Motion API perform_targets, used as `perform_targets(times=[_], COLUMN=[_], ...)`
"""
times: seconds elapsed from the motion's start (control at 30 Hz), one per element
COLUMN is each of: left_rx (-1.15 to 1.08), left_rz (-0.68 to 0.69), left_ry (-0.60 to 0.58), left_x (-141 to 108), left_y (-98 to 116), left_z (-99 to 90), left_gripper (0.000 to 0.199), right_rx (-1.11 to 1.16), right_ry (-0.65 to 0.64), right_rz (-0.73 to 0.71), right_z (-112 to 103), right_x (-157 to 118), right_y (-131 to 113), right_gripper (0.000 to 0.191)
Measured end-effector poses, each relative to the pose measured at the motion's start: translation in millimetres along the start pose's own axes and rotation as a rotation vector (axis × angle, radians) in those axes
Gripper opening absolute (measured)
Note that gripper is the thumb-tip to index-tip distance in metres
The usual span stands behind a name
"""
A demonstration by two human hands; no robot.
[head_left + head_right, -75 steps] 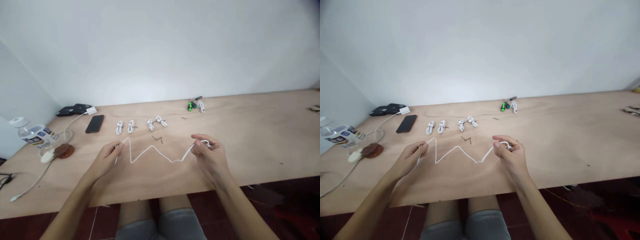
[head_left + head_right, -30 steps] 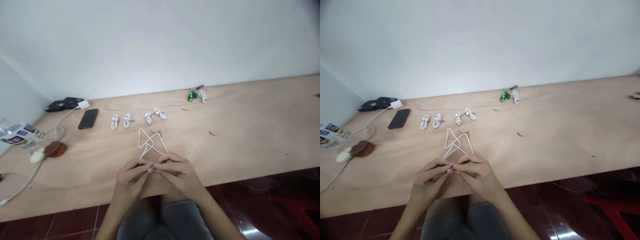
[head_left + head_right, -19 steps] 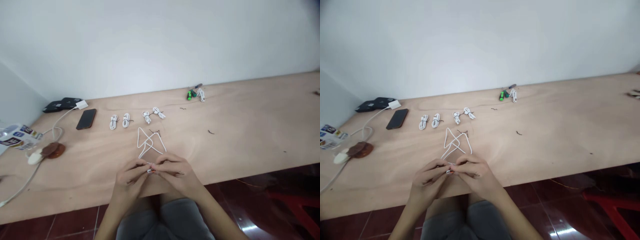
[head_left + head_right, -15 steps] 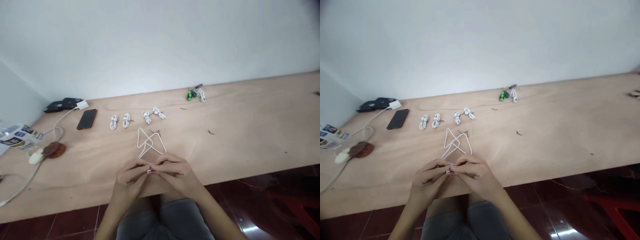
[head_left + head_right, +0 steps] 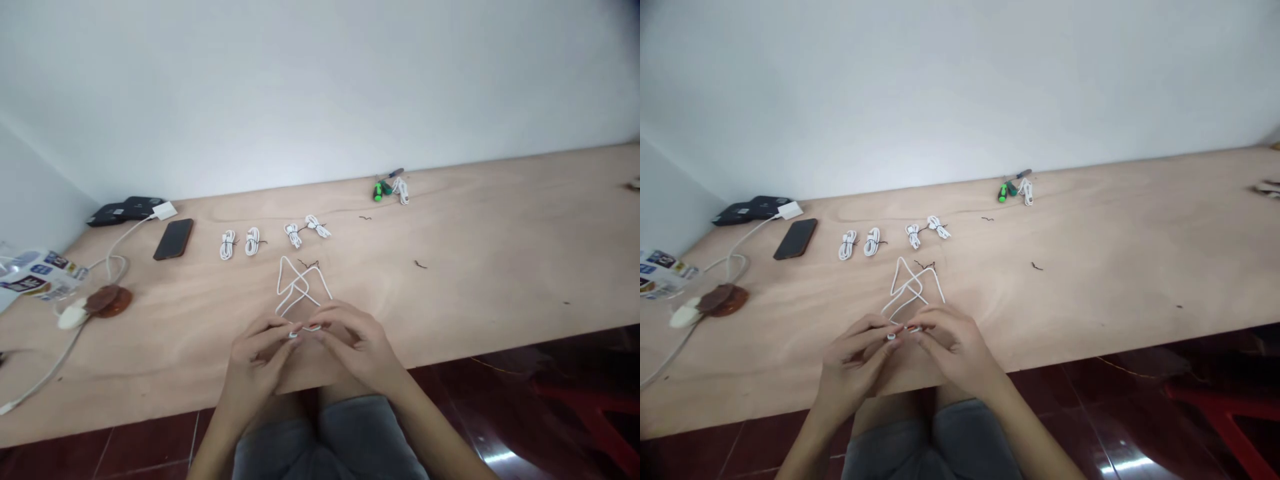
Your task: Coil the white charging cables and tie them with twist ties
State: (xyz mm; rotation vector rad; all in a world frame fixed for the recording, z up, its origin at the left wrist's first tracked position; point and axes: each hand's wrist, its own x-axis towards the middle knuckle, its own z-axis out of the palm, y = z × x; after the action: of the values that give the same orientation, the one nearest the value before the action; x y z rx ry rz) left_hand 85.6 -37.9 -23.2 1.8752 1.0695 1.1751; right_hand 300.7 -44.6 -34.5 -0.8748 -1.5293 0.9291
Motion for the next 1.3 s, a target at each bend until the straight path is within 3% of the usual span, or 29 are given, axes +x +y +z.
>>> perform_targets(times=[0.1,0.17,0.23,0.33,0.43,0.5,0.57,0.67,0.73,0.83,0.87,0.93,1.03,1.17,1.3], left_rx=[0.039,0.104,0.199,0.347,0.431,0.465,0.490,0.472,0.398,0.217,0.150,-0.021,-0.385,-0.794,-1.073], left_rz=[-0.042,-0.066,-0.097,-0.123,-0.139,-0.158,-0.156,-0.101,-0.078,-0.124,-0.152,-0.232,-0.359,-0.450,-0.448], left_ry=[0.099,0.092,0.065,0.002,-0.169,-0.290,-0.388,-0.458,-0.420,-0.221,-0.135,-0.088,-0.125,-0.111,-0.068], left_x=[-2.3,-1.9,1.1,9.3,19.2,25.5,31.4,40.2,47.5,63.7,70.9,87.6,114.3,138.4,140.9], left_y=[-2.8,-7.1,-11.7,-15.3,-12.9,-9.1,-5.1,-3.1,-6.7,-19.2,-24.1,-33.0,-40.8,-48.0,-60.0], left_z=[-11.4,-24.3,-38.6,-55.7,-62.1,-61.9,-61.4,-64.7,-69.9,-77.5,-79.0,-80.1,-78.3,-78.7,-91.1], left_gripper=[0.027,0.030,0.030,0.029,0.030,0.022,0.013,0.023,0.025,0.028,0.028,0.028,0.030,0.024,0.017], right_rx=[0.024,-0.062,-0.216,-0.417,-0.534,-0.575,-0.567,-0.440,-0.295,0.043,0.193,0.466,0.703,0.601,0.052], right_ry=[0.198,0.213,0.085,-0.213,-0.443,-0.495,-0.470,-0.276,-0.045,0.258,0.291,0.294,0.203,0.130,0.013], right_rz=[0.138,0.179,0.190,0.174,0.132,0.080,0.044,0.014,-0.010,-0.006,0.000,0.018,0.158,0.291,0.301], right_z=[-8.4,-19.8,-34.2,-54.1,-64.5,-66.2,-66.3,-67.1,-67.2,-64.0,-62.1,-57.4,-50.3,-44.4,-53.4], right_x=[1.8,3.7,5.0,4.7,2.3,0.1,-2.0,-1.4,5.7,31.0,42.8,69.2,108.0,143.4,152.5], right_y=[1.9,3.9,4.5,1.1,-6.5,-10.9,-12.2,-6.7,-1.1,0.8,-1.1,-7.3,-13.8,-6.2,3.5], right_gripper=[0.019,0.025,0.035,0.055,0.025,0.012,0.016,0.018,0.023,0.033,0.034,0.031,0.037,0.044,0.049])
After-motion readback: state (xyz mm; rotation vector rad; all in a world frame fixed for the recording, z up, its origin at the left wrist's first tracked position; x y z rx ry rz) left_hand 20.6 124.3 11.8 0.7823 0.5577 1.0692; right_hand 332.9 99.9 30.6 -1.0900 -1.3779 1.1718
